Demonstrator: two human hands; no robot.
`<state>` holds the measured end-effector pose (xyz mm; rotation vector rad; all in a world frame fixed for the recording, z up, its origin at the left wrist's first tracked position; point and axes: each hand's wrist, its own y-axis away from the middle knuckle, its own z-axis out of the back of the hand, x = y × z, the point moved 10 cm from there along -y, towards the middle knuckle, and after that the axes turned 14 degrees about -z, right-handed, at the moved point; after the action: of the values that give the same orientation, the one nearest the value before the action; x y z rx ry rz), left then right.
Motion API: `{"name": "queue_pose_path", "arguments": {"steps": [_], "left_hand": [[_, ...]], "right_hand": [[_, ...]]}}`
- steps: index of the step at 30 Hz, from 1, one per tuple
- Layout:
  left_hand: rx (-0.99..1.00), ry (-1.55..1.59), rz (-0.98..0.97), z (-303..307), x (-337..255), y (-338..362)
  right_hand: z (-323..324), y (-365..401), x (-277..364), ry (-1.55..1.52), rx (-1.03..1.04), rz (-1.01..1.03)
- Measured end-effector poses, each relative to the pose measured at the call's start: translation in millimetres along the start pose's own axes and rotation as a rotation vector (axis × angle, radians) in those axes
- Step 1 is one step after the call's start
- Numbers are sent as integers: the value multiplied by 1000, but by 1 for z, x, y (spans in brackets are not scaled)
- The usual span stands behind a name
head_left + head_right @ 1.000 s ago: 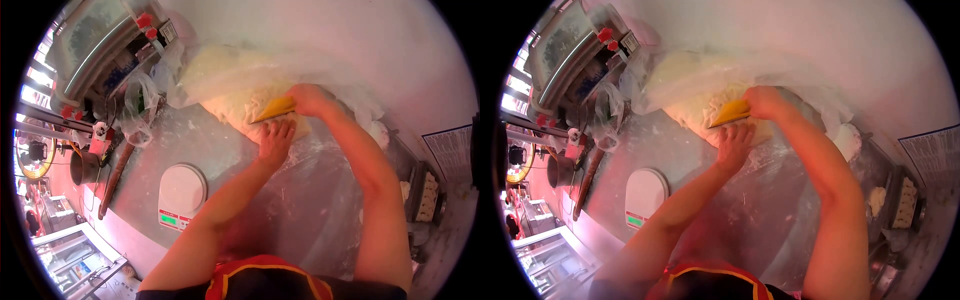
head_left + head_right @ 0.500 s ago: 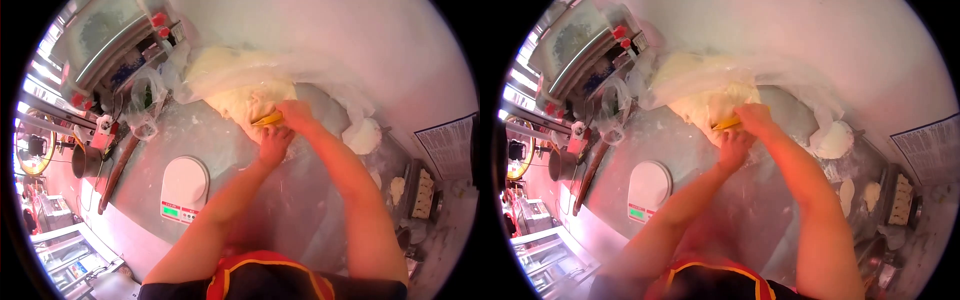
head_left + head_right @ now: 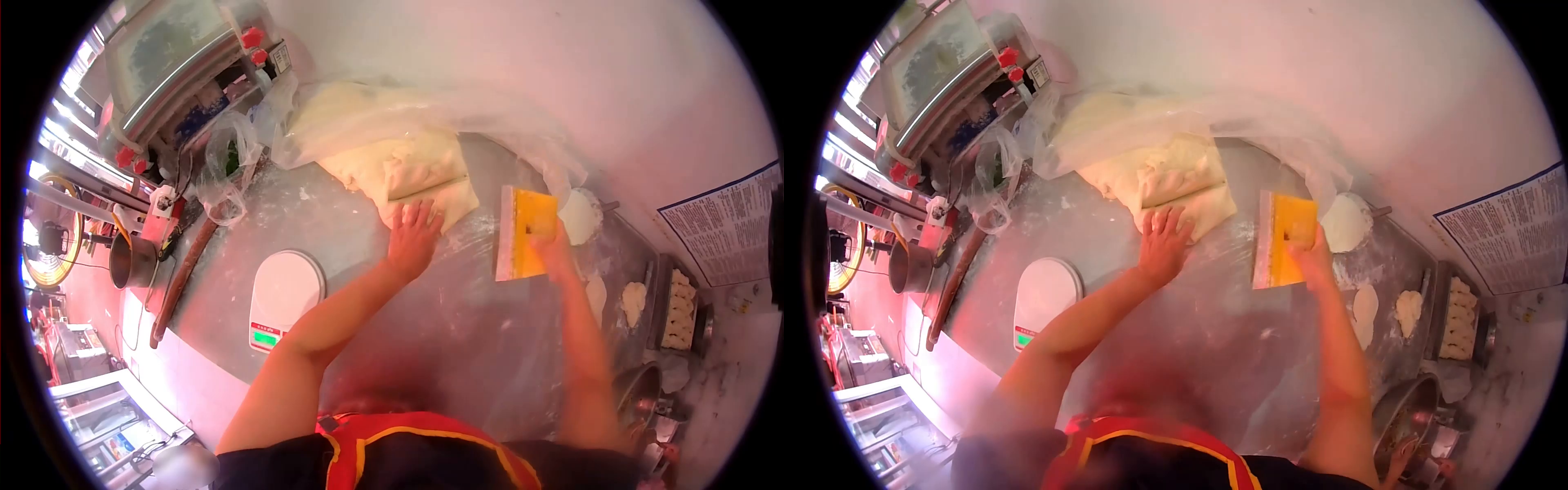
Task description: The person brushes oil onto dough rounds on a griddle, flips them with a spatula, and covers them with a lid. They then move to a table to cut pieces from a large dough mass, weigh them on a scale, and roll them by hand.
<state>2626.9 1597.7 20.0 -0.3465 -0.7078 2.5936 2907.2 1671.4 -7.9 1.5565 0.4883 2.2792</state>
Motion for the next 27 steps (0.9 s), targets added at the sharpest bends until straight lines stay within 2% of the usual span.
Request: {"name": "queue_pose_path", "arguments": {"steps": [3,6,10,15,18,21,24,25,27], "left_hand": [[181,16,-17,-28,-5,-22],[326,63,79,-66,6,-31],[276,50,76,-72,12,-29],[174,264,56,-57,21,-24],[102,331,87,-39,28,-17],[110,485,120,-13,33,-1],[215,464,136,16,51,41],[267,449,152,24,56,55],[225,536,130,37,59,82]], "right_hand": [[-27,-16,-12,-275,120,-9],[-45,-37,5,-145,58,-8],[-70,-50,24,42,186,-59],[-88,-54,18,85,329,-35],[-120,-47,14,36,470,57],[-150,-14,34,155,477,154],[-201,22,20,23,621,51],[-211,30,18,76,585,103],[-232,50,13,183,527,205]]}}
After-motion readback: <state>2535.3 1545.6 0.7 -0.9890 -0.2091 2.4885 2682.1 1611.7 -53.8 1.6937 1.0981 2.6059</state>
